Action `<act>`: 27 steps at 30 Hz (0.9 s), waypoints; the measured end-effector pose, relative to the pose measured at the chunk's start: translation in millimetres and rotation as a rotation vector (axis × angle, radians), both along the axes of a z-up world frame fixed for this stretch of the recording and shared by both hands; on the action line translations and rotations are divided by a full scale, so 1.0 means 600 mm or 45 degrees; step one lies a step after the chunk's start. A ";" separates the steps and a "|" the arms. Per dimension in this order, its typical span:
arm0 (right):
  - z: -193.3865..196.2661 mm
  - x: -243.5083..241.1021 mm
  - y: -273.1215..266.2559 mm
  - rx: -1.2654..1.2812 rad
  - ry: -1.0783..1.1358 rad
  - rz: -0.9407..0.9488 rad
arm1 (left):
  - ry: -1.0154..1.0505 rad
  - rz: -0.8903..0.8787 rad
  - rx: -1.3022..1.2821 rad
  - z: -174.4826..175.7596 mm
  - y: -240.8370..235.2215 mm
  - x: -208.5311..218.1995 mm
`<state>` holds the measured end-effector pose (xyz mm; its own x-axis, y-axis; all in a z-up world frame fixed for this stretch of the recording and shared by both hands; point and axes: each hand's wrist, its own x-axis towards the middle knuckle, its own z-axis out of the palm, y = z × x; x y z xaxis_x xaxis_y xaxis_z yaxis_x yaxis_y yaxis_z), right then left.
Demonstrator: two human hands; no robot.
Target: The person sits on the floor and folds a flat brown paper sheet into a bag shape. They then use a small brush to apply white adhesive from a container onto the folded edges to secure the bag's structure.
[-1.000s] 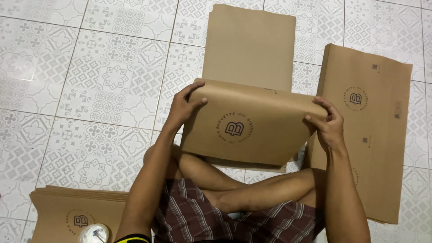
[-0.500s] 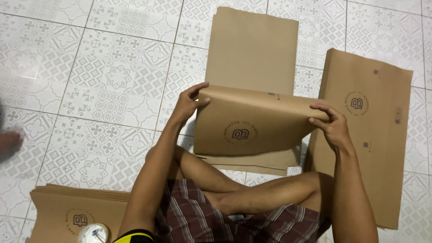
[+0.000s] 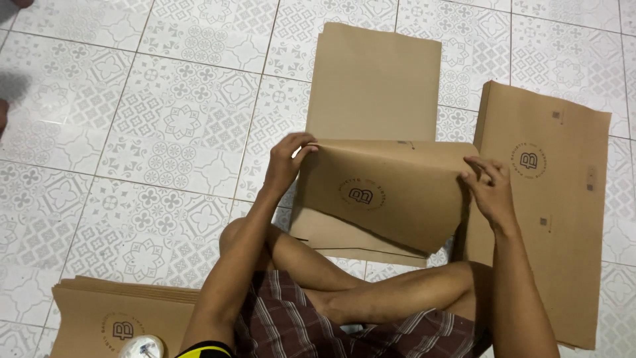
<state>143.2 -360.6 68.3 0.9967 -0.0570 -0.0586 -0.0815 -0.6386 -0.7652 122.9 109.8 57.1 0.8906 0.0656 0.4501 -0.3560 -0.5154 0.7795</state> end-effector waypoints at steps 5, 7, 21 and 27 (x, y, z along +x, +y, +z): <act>-0.018 0.012 0.112 -0.296 -0.545 0.307 | -0.049 -0.015 0.021 0.007 -0.010 -0.001; 0.010 0.003 0.196 -0.261 -0.568 0.413 | -0.024 -0.028 0.037 0.012 -0.013 -0.004; 0.130 0.045 0.344 -0.510 0.071 1.108 | -0.001 -0.198 0.209 0.074 0.002 -0.015; 0.187 0.060 0.350 -0.582 0.188 1.130 | 0.119 -0.064 0.422 0.098 -0.030 -0.011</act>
